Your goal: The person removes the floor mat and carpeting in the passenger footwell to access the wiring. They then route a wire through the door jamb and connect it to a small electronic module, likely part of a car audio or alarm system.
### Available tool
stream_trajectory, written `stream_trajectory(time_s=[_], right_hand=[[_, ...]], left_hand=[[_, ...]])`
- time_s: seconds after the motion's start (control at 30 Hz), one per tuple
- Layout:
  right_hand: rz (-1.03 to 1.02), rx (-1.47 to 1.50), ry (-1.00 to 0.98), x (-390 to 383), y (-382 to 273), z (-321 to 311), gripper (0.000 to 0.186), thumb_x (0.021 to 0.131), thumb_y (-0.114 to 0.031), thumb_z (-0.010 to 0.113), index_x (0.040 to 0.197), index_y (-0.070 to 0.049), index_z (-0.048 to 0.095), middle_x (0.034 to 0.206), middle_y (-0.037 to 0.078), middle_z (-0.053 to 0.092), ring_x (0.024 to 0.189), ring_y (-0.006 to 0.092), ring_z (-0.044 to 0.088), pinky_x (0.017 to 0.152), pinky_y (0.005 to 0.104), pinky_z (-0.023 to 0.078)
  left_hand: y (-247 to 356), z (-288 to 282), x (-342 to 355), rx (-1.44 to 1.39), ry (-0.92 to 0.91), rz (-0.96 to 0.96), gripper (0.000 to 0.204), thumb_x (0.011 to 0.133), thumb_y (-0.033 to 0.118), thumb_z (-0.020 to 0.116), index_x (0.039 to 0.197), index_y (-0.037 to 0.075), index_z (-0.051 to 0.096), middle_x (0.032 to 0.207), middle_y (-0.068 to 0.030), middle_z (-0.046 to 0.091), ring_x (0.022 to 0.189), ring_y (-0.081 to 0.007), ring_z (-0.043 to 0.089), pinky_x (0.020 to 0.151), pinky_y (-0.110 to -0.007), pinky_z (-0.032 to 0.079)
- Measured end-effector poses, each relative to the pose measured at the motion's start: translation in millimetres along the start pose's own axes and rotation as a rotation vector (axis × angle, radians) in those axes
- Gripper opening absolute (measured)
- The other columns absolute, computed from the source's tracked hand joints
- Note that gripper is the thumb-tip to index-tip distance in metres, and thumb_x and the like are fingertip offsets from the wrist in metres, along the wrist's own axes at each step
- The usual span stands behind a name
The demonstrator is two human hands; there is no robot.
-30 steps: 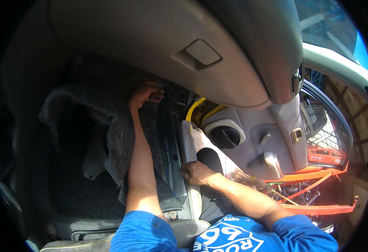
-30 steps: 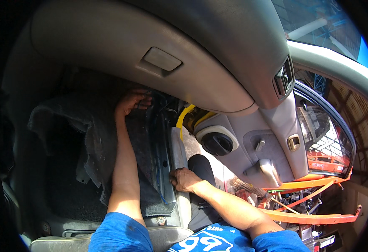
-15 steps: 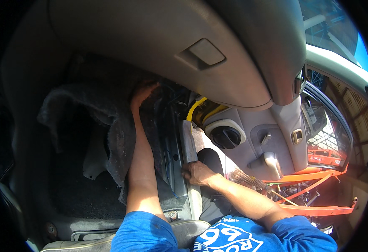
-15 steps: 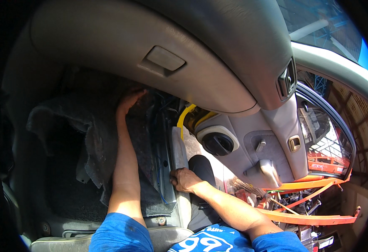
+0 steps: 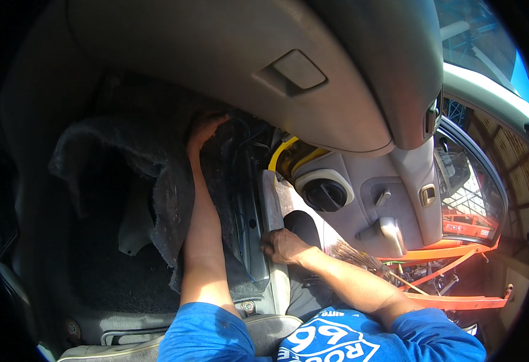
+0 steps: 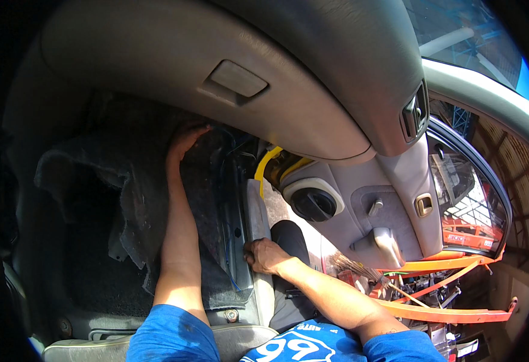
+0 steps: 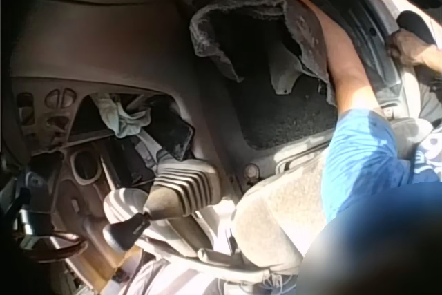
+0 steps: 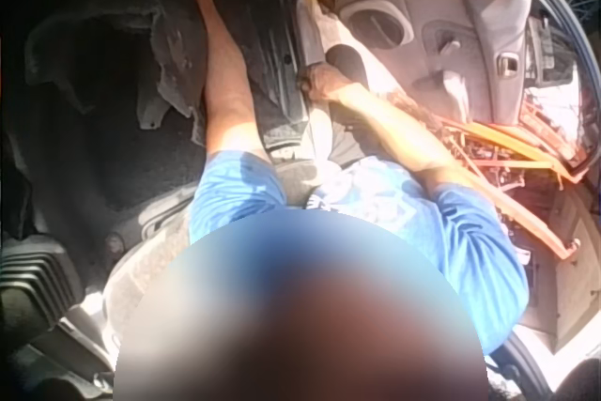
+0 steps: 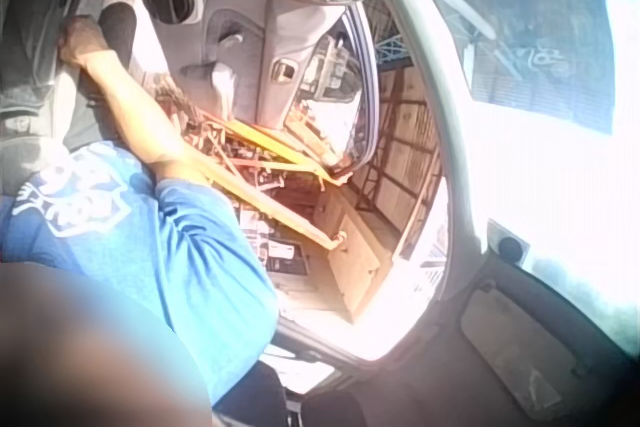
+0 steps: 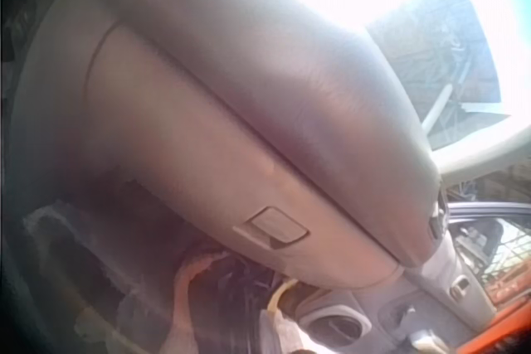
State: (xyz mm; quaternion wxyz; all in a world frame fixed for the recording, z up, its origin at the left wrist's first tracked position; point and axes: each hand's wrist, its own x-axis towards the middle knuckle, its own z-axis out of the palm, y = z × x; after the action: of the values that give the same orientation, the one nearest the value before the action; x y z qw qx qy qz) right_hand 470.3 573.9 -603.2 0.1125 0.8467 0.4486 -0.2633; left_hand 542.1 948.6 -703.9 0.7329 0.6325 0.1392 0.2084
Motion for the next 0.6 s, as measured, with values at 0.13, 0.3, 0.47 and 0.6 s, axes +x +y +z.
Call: stream_trajectory(time_s=[0.13,0.3,0.47,0.6], right_hand=[[-0.016,-0.033,-0.020,1.3,1.1,0.1,0.031,0.095,-0.025,0.065,0.114,0.000,0.070,0.106,0.026,0.072,0.102,0.0446,0.069,0.090,0.0493,0.055],[-0.001,-0.070,-0.027,3.1,2.3,2.7,0.031,0.095,-0.024,0.065,0.114,0.000,0.070,0.107,0.026,0.072,0.103,0.0444,0.069,0.091,0.0489,0.055],[0.020,-0.036,-0.024,2.2,1.0,2.2,0.031,0.096,-0.024,0.065,0.115,0.000,0.070,0.110,0.025,0.072,0.106,0.0442,0.068,0.093,0.0482,0.054],[0.030,-0.023,-0.023,1.6,-1.8,1.2,0.031,0.096,-0.024,0.065,0.114,0.000,0.070,0.111,0.026,0.072,0.107,0.0440,0.068,0.093,0.0484,0.054]], left_hand=[[8.4,-1.2,-6.8,0.004,-0.026,-0.003,0.040,0.094,0.042,0.072,0.118,0.010,0.078,0.117,-0.0024,0.076,0.107,-0.0145,0.067,0.081,-0.034,0.051],[26.7,-3.4,-23.6,-0.093,-0.213,0.113,0.042,0.091,0.038,0.076,0.121,0.009,0.076,0.114,-0.0016,0.077,0.100,-0.0133,0.068,0.080,-0.031,0.051],[38.0,-3.3,-34.8,-0.263,-0.287,0.120,0.048,0.089,0.038,0.080,0.124,0.005,0.073,0.112,-0.0035,0.077,0.097,-0.0121,0.067,0.082,-0.030,0.051],[39.8,-4.0,-32.9,-0.270,-0.293,0.131,0.047,0.089,0.038,0.080,0.122,0.005,0.074,0.110,-0.0034,0.077,0.094,-0.0111,0.066,0.082,-0.030,0.051]])
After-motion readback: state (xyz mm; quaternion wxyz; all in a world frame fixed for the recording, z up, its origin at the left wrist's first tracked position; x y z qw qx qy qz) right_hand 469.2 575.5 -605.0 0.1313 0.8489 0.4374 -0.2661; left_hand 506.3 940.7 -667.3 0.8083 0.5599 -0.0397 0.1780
